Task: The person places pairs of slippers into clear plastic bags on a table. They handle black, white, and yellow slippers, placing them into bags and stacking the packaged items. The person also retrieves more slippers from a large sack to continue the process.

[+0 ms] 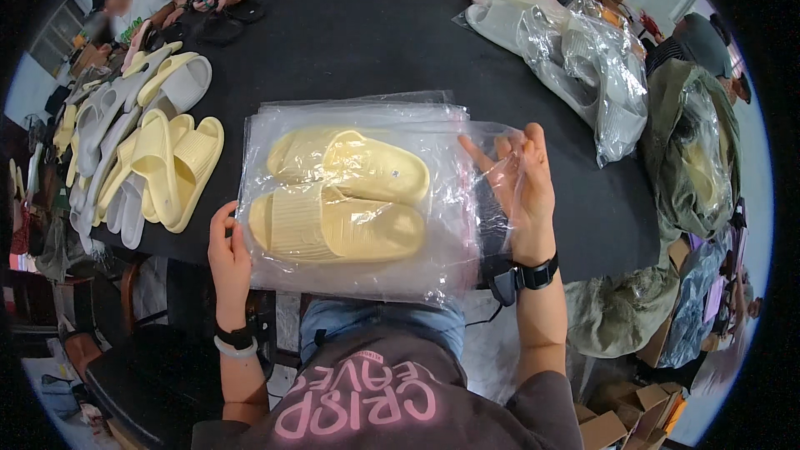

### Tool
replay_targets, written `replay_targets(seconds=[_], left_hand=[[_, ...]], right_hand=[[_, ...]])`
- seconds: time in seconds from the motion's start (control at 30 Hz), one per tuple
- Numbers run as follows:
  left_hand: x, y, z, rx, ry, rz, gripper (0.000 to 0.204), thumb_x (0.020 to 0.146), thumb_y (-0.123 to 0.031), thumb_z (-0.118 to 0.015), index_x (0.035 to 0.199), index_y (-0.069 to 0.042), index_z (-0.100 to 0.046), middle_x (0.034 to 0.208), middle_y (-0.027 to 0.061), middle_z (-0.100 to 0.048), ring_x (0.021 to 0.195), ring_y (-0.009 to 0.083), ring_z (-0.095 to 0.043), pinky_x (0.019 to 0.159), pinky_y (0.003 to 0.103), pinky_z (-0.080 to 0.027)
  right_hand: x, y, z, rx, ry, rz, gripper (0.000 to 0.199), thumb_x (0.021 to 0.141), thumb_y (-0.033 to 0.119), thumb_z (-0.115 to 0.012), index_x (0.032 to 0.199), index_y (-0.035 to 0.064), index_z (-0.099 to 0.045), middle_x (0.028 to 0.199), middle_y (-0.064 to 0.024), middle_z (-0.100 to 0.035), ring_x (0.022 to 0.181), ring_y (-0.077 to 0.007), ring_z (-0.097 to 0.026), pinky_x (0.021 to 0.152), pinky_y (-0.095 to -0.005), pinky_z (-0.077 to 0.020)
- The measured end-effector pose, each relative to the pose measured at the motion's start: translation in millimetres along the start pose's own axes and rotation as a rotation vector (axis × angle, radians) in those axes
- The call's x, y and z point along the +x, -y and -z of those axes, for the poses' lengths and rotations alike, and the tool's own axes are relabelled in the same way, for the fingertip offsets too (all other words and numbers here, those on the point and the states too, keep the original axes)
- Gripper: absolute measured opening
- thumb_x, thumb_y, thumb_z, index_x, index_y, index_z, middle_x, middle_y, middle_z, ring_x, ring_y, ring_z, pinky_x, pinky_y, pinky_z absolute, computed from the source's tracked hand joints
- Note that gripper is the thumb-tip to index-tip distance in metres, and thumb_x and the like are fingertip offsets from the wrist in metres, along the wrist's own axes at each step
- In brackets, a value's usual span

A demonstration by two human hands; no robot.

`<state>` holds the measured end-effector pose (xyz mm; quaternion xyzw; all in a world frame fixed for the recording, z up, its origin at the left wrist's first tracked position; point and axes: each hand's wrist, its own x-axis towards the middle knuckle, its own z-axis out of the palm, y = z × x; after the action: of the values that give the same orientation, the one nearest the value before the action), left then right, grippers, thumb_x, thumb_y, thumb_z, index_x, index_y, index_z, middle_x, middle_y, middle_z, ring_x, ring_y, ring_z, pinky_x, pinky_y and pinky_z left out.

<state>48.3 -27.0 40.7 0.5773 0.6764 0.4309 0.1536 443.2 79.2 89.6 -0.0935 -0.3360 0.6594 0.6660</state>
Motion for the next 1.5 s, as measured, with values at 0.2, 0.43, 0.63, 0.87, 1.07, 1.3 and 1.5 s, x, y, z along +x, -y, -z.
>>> replay_targets(seconds=[0.2,0.43,0.63,0.87,1.07,1.3,1.5], left_hand=[[-9,6,2,0.107,0.022,0.031,0.038,0.095,-0.003,-0.055,0.133,-0.004,-0.052,0.102,0.0149,-0.06,0.07,0.0239,-0.059,0.068,0.034,-0.05],[-21,15,1,0.237,0.067,0.102,0.043,0.094,-0.012,-0.06,0.137,-0.008,-0.051,0.071,0.0126,-0.062,0.06,0.0295,-0.062,0.059,0.039,-0.048],[-20,20,-5,0.153,0.063,0.161,0.044,0.092,-0.012,-0.063,0.135,-0.01,-0.052,0.067,0.0124,-0.061,0.059,0.0302,-0.062,0.057,0.04,-0.047],[-23,29,-7,-0.001,-0.01,0.118,0.037,0.092,-0.004,-0.063,0.128,-0.006,-0.059,0.066,0.0105,-0.058,0.056,0.0198,-0.056,0.057,0.032,-0.046],[-20,31,7,-0.026,-0.093,0.163,0.032,0.094,-0.001,-0.059,0.126,-0.004,-0.06,0.066,0.009,-0.055,0.058,0.015,-0.052,0.058,0.03,-0.045],[-22,30,30,0.034,0.02,0.132,0.023,0.094,0.003,-0.055,0.115,0.001,-0.066,0.096,0.0151,-0.066,0.087,0.0183,-0.065,0.08,0.028,-0.05],[-23,19,19,-0.36,0.032,0.199,0.028,0.097,0.002,-0.054,0.124,0.002,-0.062,0.108,0.0078,-0.069,0.089,0.0121,-0.063,0.08,0.026,-0.05]], right_hand=[[-23,-2,10,-0.176,0.129,-0.129,0.022,0.088,0.016,-0.071,0.081,0.0127,-0.05,0.082,-0.0031,-0.059,0.095,-0.0199,-0.06,0.109,-0.0539,-0.0391],[-26,-31,-14,-1.299,0.719,-0.256,0.018,0.09,0.016,-0.066,0.106,0.0117,-0.069,0.13,-0.0145,-0.059,0.121,-0.0332,-0.053,0.104,-0.0433,-0.042],[12,-95,-32,-1.592,1.197,-0.05,0.04,0.091,0.024,-0.064,0.131,0.0176,-0.062,0.145,-0.0197,-0.045,0.137,-0.0384,-0.038,0.112,-0.0495,-0.032],[22,-118,-23,-1.687,1.207,-0.077,0.038,0.094,0.026,-0.058,0.129,0.0133,-0.06,0.139,-0.0176,-0.049,0.136,-0.0353,-0.04,0.114,-0.0521,-0.0263],[3,-50,-7,-1.637,1.1,-0.155,0.039,0.092,0.023,-0.057,0.129,0.0106,-0.06,0.131,-0.0142,-0.055,0.134,-0.0336,-0.043,0.115,-0.0534,-0.026],[-33,40,31,-1.803,0.53,-0.316,0.026,0.079,-0.001,-0.063,0.105,0.0016,-0.065,0.111,-0.0155,-0.058,0.11,-0.0358,-0.053,0.095,-0.0424,-0.0408],[-47,22,50,-1.894,0.601,0.055,0.024,0.084,0.002,-0.061,0.107,-0.0001,-0.064,0.106,-0.0139,-0.056,0.107,-0.0338,-0.052,0.093,-0.0399,-0.0399]])
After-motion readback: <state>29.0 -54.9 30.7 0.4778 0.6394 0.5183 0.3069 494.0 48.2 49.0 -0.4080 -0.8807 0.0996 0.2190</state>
